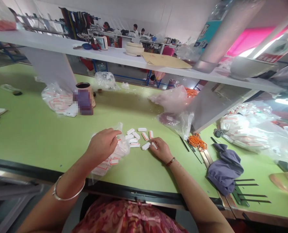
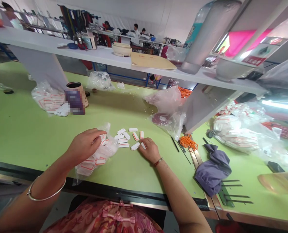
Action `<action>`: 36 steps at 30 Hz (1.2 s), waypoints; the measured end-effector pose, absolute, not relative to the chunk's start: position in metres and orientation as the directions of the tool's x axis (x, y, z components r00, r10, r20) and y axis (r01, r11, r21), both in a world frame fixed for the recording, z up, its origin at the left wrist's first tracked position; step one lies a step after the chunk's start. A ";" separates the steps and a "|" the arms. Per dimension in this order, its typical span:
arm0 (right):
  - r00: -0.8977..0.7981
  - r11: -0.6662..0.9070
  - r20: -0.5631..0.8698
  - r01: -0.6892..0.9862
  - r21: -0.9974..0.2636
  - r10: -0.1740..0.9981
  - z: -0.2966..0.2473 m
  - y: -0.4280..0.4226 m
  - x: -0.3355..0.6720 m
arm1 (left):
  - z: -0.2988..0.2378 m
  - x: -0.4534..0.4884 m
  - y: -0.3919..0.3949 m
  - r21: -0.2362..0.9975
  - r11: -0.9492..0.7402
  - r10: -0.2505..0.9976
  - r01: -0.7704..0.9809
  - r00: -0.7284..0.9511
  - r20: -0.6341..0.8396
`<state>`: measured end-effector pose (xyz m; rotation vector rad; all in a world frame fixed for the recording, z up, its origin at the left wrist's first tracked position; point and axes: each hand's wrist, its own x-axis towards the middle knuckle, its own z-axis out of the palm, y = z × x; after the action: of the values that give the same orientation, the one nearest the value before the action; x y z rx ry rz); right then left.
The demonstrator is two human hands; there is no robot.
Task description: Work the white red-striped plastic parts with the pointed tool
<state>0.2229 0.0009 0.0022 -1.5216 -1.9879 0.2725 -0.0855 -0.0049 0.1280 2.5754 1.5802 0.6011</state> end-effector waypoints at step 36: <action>-0.124 0.279 0.275 0.013 -0.960 0.953 0.098 0.020 0.110 | 0.104 -0.089 -0.008 0.581 -0.545 0.812 0.605 0.208 0.545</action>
<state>0.1103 0.0204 0.0983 -0.9592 -1.4393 1.0685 -0.0891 -0.0075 0.1043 2.2419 1.3477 1.2500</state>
